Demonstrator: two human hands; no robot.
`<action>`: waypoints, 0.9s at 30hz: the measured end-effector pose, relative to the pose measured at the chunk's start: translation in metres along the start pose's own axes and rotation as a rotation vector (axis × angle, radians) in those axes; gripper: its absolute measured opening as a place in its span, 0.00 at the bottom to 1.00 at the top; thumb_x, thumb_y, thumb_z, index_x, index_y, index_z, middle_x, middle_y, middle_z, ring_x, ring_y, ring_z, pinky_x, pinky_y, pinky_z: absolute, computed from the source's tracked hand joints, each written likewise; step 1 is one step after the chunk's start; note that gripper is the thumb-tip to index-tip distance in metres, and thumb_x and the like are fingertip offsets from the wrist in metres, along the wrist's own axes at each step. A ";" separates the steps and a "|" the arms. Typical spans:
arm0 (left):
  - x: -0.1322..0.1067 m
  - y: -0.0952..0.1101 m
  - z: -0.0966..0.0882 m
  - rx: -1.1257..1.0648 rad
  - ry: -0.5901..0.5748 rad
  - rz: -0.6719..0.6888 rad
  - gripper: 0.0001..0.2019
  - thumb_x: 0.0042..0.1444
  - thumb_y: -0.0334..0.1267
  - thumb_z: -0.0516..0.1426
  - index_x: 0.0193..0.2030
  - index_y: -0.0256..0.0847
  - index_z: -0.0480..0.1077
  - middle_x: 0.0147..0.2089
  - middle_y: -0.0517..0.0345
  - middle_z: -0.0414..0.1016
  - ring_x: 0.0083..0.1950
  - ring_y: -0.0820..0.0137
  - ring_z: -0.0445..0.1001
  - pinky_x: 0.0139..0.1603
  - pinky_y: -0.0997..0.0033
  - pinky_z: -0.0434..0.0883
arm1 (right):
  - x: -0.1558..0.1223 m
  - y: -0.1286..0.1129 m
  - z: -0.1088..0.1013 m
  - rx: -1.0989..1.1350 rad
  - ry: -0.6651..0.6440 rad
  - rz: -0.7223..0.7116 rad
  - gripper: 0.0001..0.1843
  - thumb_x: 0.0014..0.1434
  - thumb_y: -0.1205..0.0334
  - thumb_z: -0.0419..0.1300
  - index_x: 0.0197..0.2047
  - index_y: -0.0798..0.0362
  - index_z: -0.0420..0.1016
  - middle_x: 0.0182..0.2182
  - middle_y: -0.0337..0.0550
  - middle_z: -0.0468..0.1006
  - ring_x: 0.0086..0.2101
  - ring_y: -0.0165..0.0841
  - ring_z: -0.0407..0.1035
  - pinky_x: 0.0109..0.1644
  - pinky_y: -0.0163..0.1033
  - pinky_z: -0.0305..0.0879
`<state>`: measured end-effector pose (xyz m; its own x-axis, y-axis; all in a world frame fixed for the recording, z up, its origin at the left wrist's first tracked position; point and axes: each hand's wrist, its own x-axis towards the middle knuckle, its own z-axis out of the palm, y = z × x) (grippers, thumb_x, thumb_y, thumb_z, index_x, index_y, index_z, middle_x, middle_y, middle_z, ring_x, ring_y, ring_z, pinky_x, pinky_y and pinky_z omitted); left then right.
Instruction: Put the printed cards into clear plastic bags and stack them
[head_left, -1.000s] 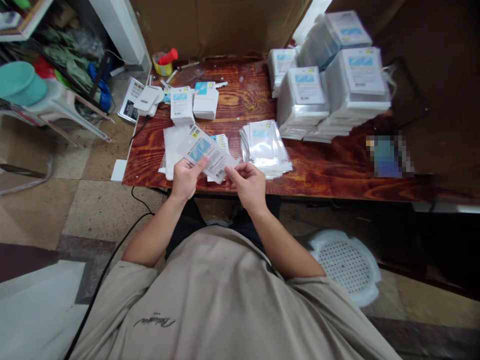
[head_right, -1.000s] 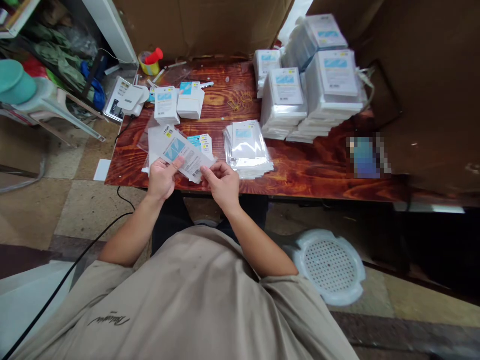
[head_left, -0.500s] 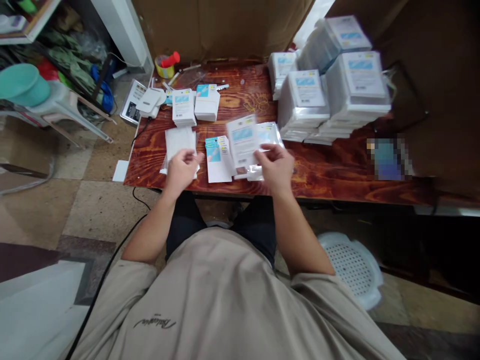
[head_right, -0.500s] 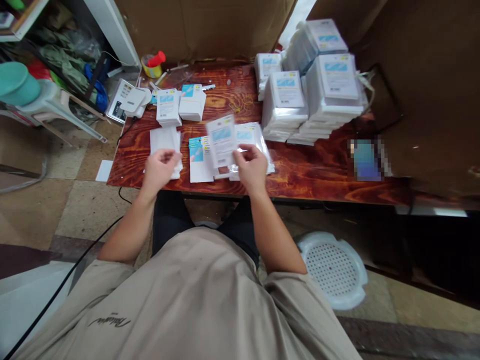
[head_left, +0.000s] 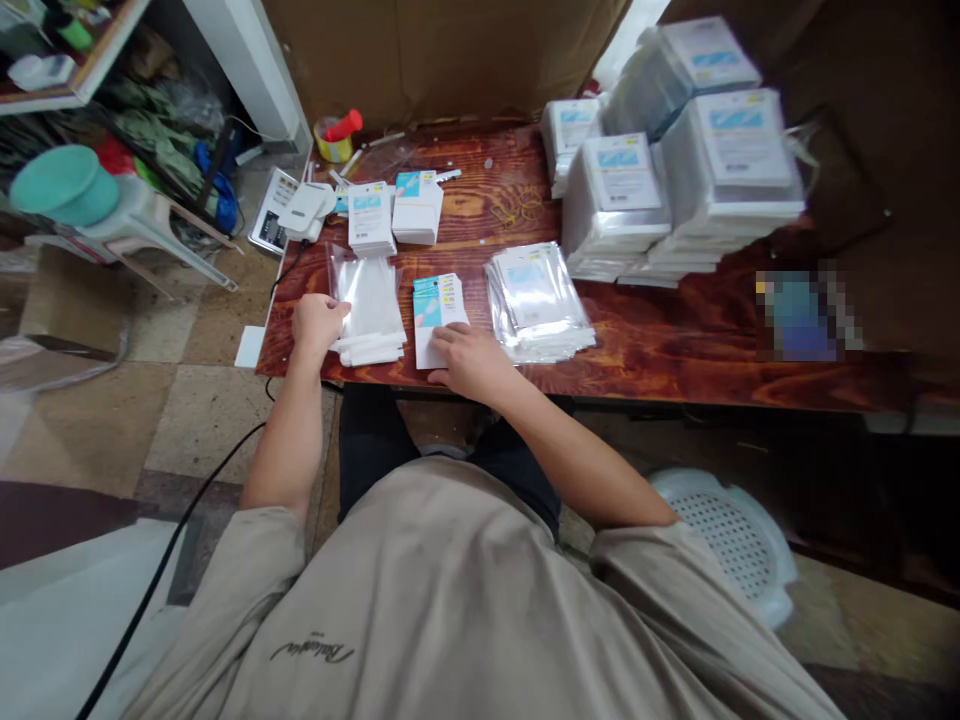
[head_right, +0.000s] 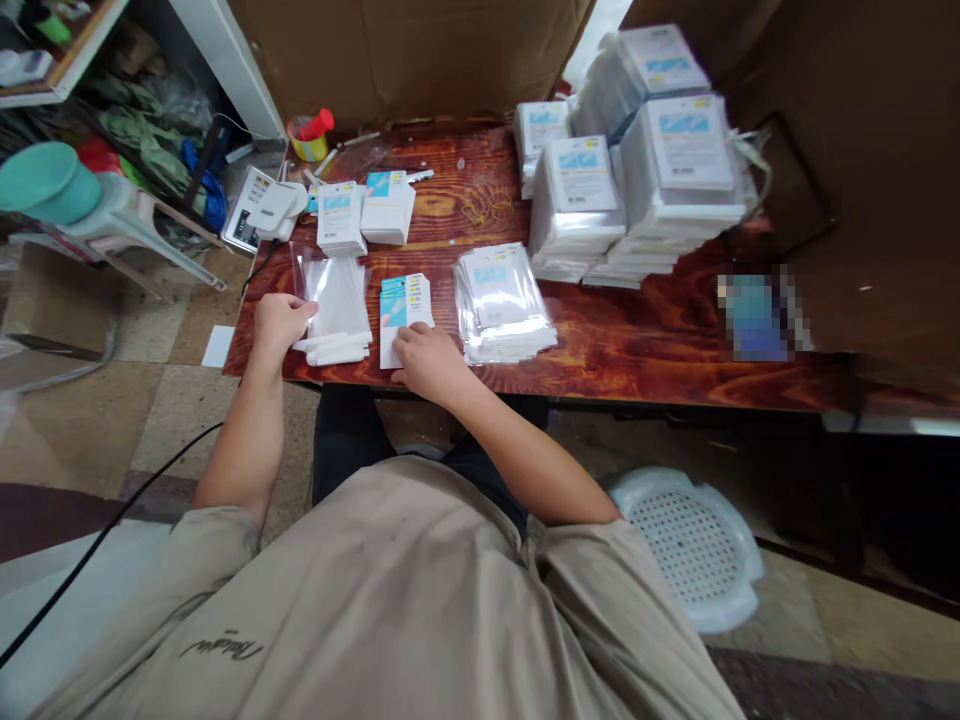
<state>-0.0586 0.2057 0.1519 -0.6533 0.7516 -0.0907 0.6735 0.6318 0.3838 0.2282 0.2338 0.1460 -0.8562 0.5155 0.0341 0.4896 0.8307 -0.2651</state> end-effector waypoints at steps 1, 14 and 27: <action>-0.002 0.000 -0.003 0.020 -0.004 0.028 0.14 0.59 0.46 0.61 0.42 0.39 0.81 0.44 0.42 0.83 0.47 0.55 0.80 0.51 0.61 0.71 | 0.001 -0.005 -0.002 -0.049 -0.061 -0.013 0.16 0.63 0.58 0.67 0.48 0.62 0.79 0.50 0.58 0.78 0.52 0.48 0.70 0.53 0.47 0.67; -0.004 0.014 0.019 -1.073 0.117 -0.019 0.10 0.55 0.41 0.65 0.35 0.35 0.75 0.30 0.53 0.78 0.29 0.70 0.78 0.32 0.72 0.77 | -0.012 -0.015 -0.022 -0.195 -0.250 -0.051 0.18 0.69 0.73 0.47 0.52 0.65 0.76 0.48 0.62 0.79 0.47 0.46 0.75 0.41 0.42 0.63; -0.042 0.047 0.033 -1.444 -0.055 -0.118 0.19 0.51 0.49 0.71 0.37 0.42 0.68 0.39 0.53 0.81 0.40 0.66 0.83 0.42 0.67 0.80 | -0.038 0.002 -0.003 1.118 0.650 0.479 0.22 0.62 0.41 0.64 0.43 0.53 0.80 0.31 0.42 0.82 0.30 0.35 0.74 0.34 0.39 0.72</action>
<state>0.0124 0.2102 0.1437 -0.6431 0.7369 -0.2082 -0.3329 -0.0242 0.9427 0.2625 0.2170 0.1474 -0.2612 0.9621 0.0788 0.0551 0.0963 -0.9938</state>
